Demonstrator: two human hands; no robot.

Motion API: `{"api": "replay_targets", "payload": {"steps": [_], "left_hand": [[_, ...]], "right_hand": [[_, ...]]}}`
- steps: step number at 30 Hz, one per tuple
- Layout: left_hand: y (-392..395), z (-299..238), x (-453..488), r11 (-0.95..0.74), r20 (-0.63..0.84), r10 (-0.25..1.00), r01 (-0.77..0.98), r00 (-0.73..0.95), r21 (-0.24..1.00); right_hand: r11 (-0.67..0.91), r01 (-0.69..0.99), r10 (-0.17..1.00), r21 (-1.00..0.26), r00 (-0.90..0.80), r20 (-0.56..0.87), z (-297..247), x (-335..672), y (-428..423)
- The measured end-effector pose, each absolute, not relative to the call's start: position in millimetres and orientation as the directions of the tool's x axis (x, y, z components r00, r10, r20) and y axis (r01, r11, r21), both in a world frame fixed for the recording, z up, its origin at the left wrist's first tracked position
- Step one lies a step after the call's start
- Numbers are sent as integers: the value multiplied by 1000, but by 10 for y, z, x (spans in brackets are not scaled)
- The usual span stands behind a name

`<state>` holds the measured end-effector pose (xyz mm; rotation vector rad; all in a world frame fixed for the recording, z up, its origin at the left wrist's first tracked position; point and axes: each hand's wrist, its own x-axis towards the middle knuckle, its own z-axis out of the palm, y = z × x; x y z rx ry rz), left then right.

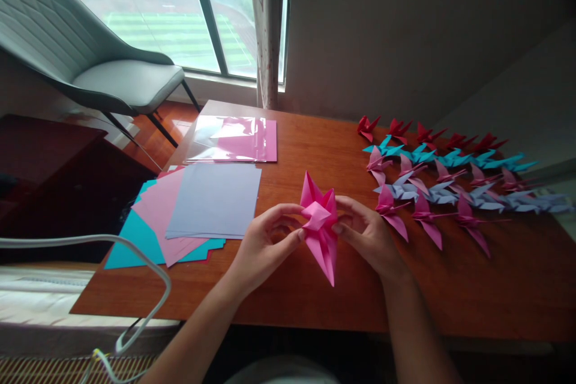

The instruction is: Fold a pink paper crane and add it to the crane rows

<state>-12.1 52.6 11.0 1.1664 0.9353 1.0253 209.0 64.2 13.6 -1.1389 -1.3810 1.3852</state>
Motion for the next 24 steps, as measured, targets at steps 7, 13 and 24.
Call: {"api": "replay_targets", "payload": {"steps": [7, 13, 24], "left_hand": [[533, 127, -119, 82, -46, 964, -127, 263, 989], [524, 141, -112, 88, -58, 963, -103, 263, 991], [510, 109, -82, -21, 7, 981, 68, 192, 997]], "right_hand": [[-18, 56, 971, -998, -236, -31, 120, 2097, 641], [-14, 79, 971, -997, -235, -32, 130, 2091, 635], [-81, -38, 977, -996, -199, -72, 103, 2050, 612]]}}
